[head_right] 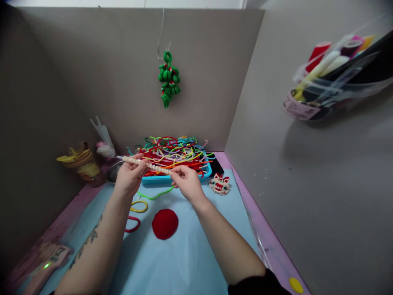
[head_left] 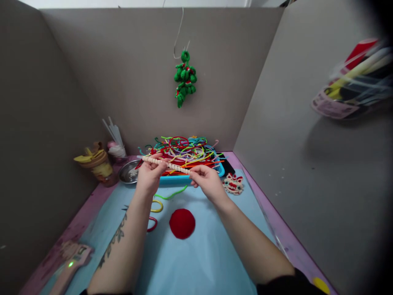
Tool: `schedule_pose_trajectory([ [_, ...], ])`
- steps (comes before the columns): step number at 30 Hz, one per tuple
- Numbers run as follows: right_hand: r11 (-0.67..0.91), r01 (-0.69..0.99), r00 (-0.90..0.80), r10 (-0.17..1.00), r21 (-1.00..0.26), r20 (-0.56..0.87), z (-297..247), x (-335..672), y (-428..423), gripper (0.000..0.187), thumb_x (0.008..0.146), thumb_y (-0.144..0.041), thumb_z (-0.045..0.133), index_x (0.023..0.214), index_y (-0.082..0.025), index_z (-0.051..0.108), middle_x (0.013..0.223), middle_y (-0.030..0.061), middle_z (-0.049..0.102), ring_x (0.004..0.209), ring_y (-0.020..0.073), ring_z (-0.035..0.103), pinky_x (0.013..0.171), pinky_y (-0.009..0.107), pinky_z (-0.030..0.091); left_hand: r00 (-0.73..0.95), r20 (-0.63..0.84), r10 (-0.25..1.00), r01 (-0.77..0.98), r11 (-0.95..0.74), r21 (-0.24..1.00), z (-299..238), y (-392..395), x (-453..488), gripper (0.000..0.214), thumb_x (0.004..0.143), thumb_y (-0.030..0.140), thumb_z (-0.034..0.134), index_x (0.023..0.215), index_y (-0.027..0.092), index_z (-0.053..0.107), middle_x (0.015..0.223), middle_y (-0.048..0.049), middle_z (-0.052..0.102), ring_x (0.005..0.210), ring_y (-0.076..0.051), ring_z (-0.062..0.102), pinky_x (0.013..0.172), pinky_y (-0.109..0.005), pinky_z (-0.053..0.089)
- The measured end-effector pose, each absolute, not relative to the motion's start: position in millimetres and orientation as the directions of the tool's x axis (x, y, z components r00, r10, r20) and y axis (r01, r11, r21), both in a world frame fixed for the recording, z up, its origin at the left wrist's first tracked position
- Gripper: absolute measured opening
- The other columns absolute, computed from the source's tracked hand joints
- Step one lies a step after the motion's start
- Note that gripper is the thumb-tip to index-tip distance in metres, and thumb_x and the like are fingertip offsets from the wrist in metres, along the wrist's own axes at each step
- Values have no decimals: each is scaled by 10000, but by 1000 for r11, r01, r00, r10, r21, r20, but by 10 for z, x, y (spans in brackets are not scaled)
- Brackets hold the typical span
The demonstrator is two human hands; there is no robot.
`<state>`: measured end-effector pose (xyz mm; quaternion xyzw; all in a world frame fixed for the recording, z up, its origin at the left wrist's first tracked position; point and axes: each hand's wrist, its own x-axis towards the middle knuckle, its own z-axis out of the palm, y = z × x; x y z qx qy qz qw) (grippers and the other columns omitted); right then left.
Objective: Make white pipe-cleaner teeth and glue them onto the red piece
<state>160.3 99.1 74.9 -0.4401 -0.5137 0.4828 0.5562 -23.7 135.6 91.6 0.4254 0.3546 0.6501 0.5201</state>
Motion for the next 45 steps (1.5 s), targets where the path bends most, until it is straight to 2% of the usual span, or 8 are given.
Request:
schedule_pose_trajectory([
  [4, 157, -85, 20, 988, -984, 156, 740, 1587, 991, 313, 683, -448, 690, 792, -165, 608, 575, -15, 588, 501, 122, 578, 455, 230, 461, 82, 209, 975, -281, -178, 943, 865, 1307, -157, 588, 589, 271, 810, 1103, 143, 556, 922, -95, 707, 825, -199, 678, 764, -328, 524],
  [7, 163, -80, -6, 986, -983, 164, 759, 1583, 982, 327, 678, -458, 699, 791, -165, 608, 595, -5, 608, 523, 128, 595, 473, 232, 469, 134, 220, 966, -189, -193, 963, 838, 1276, -126, 466, 606, 270, 801, 1008, 144, 603, 835, -58, 701, 773, -184, 669, 734, -310, 524],
  [11, 160, -84, -79, 983, -984, 166, 782, 1570, 964, 365, 686, -463, 692, 887, -166, 626, 703, 20, 658, 598, 145, 641, 484, 224, 472, 116, 250, 961, -181, -227, 957, 839, 1265, -129, 360, 604, 271, 803, 889, 160, 615, 750, -16, 680, 704, -161, 656, 686, -286, 522],
  [15, 154, -63, -52, 986, -986, 157, 784, 1550, 940, 335, 697, -461, 681, 825, -153, 642, 666, 20, 645, 544, 132, 623, 480, 231, 473, 65, 239, 969, -215, -220, 952, 862, 1286, -160, 356, 572, 260, 824, 834, 152, 608, 695, -2, 662, 661, -144, 641, 656, -266, 511],
  [26, 84, -133, -83, 992, -988, 95, 806, 1599, 991, 407, 709, -509, 660, 909, -156, 635, 761, 42, 687, 564, 124, 640, 481, 218, 480, 34, 204, 978, -315, -183, 931, 865, 1320, -203, 360, 569, 231, 827, 850, 151, 617, 736, -16, 681, 695, -144, 653, 665, -251, 519],
  [33, 124, -160, -85, 987, -979, 139, 745, 1548, 968, 373, 698, -485, 693, 844, -146, 635, 671, 20, 664, 534, 117, 628, 455, 199, 464, 73, 209, 975, -304, -177, 936, 844, 1302, -151, 390, 552, 236, 834, 849, 145, 599, 721, -16, 681, 696, -153, 660, 684, -268, 525],
  [39, 139, -197, -9, 990, -970, 143, 770, 1567, 961, 299, 667, -411, 736, 763, -144, 641, 601, 8, 654, 518, 122, 624, 475, 211, 479, -76, 187, 979, -399, -201, 895, 891, 1329, -164, 430, 491, 218, 851, 804, 145, 567, 651, 22, 652, 617, -112, 635, 623, -225, 509],
  [45, 178, -221, 50, 984, -959, 171, 740, 1549, 977, 257, 668, -373, 739, 762, -156, 638, 575, -10, 638, 523, 129, 625, 495, 225, 482, -66, 174, 983, -376, -186, 908, 913, 1327, -166, 415, 497, 234, 844, 795, 144, 569, 656, 17, 651, 608, -115, 631, 615, -227, 504],
])
